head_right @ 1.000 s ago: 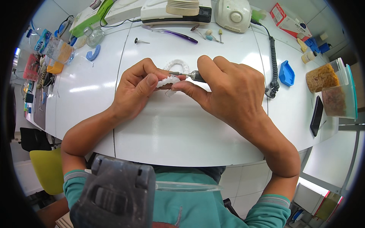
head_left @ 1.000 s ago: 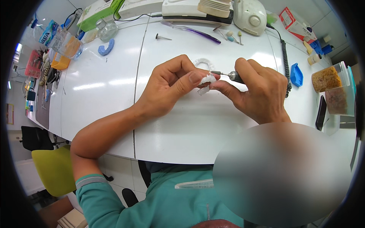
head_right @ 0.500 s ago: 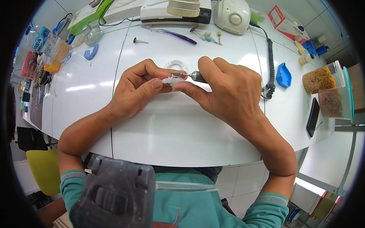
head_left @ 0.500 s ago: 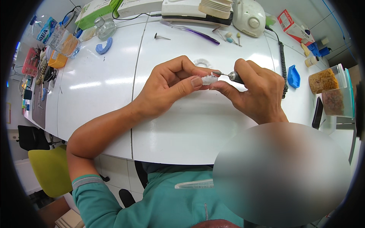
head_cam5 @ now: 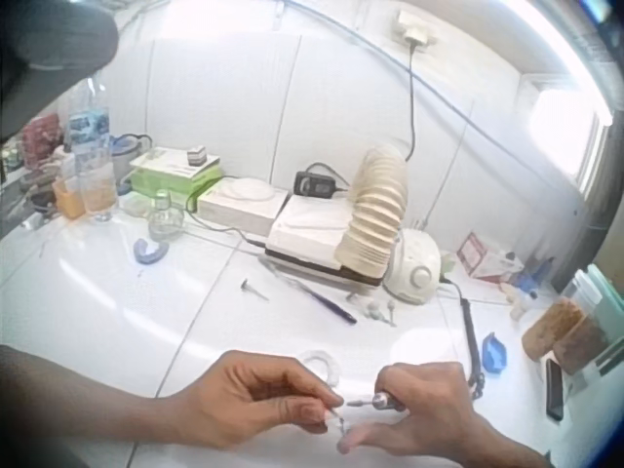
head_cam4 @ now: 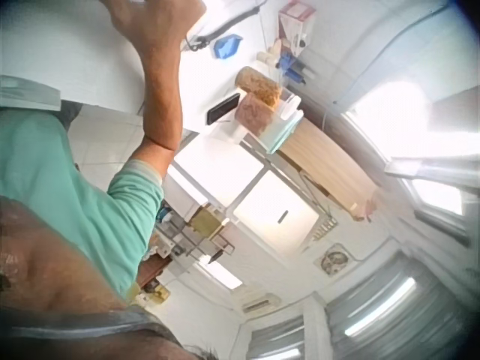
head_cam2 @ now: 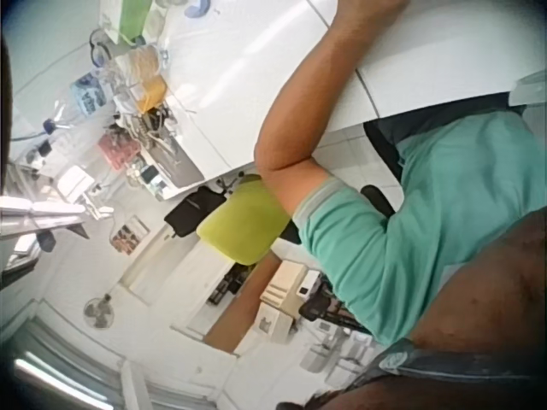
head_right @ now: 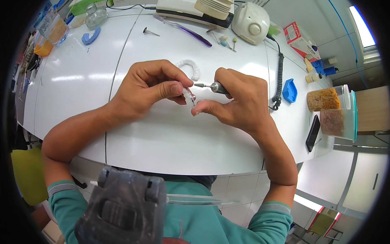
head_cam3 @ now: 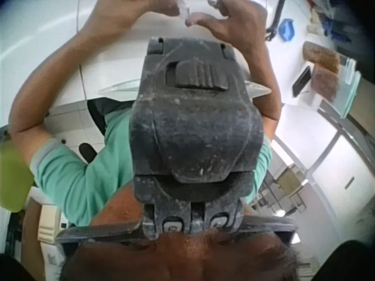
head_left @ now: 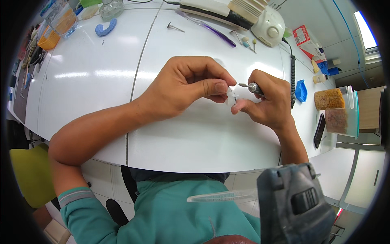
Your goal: The person uses a rotary handpiece to grind and smooth the surface of a small white dental appliance, likely a retainer or aligner. They hold the appliance with their left hand and operate the tool with their right hand, rotating the object to access different areas.
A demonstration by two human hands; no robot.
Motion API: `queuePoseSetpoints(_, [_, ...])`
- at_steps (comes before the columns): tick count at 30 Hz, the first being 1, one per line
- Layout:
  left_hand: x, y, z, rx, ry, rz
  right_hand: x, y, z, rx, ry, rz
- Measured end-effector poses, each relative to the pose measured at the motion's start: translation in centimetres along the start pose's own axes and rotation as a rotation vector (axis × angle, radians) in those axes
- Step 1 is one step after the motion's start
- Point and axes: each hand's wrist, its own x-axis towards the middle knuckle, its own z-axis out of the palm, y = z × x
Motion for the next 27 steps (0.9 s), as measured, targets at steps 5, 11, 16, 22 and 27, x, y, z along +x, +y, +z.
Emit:
queuePoseSetpoints(5, [-0.2,0.2,0.2,-0.036,-0.015,-0.025,-0.2,0.0,0.1,0.049,-0.033,-0.044])
queuePoseSetpoints(11, [0.1,0.3,0.5,-0.069,-0.066,-0.011,-0.1,0.3,-0.1,0.198,-0.155,-0.020])
queuePoseSetpoints(16, [0.0,0.2,0.6,-0.120,-0.098,0.024,-0.3,1.2,0.4,0.237,-0.194,-0.019])
queuePoseSetpoints(22, [-0.2,0.1,0.5,-0.133,-0.102,0.027,-0.2,0.7,0.8,0.302,-0.186,-0.011])
queuePoseSetpoints(27, [-0.2,0.0,0.7,-0.162,-0.109,0.014,-0.4,0.9,0.8,0.314,-0.201,-0.008])
